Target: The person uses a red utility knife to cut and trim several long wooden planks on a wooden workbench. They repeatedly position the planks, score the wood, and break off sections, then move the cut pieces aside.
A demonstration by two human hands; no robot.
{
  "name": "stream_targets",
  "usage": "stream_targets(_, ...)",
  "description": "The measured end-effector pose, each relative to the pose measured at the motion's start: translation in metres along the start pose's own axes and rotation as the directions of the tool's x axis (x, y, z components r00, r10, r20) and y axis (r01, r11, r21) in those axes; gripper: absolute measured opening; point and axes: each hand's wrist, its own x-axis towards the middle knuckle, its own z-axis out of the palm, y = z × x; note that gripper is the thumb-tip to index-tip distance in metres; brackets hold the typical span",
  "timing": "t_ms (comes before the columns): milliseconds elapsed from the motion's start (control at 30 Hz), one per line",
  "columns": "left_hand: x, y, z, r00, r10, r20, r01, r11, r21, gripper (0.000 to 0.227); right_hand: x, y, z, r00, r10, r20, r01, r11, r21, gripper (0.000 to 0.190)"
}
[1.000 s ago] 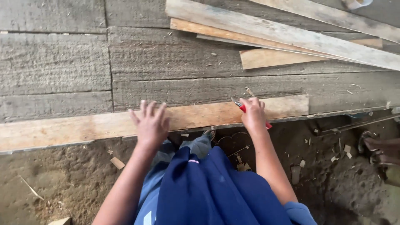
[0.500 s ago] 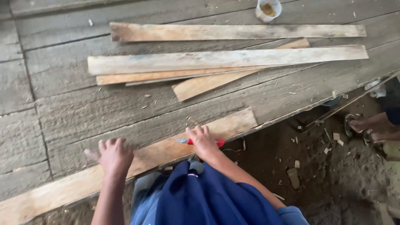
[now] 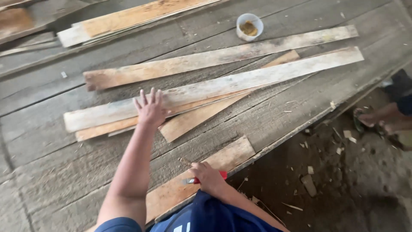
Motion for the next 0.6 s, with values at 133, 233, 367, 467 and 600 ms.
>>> stream_targets(133,0.039,-0.020,0.019,0.989,0.082,-0.120,-0.083,0.997,-0.005,0.115,0.006,0.003,-0.016,0.993,0.087,0.083,-0.089,0.996,0.010,0.061)
stream_targets(233,0.039,-0.029,0.039,0.939,0.184,-0.292,-0.170,0.983,0.072,0.084,0.014,-0.002,-0.038,0.986,0.157,0.048,-0.163,0.967,0.197,0.068)
stream_targets(367,0.028,-0.044,0.071,0.832,0.297,-0.468,-0.284,0.954,0.100,0.059,0.038,0.010,-0.073,0.890,0.413,-0.194,-0.363,0.899,0.246,0.038)
stream_targets(467,-0.013,-0.043,0.085,0.780,0.306,-0.546,-0.303,0.948,0.098,0.028,0.046,0.020,-0.114,0.668,0.669,-0.326,-0.368,0.678,0.636,0.033)
stream_targets(600,-0.104,-0.030,0.074,0.719,0.267,-0.642,-0.238,0.962,0.134,0.017,0.057,0.062,-0.155,0.394,0.893,-0.216,0.167,0.162,0.973,0.016)
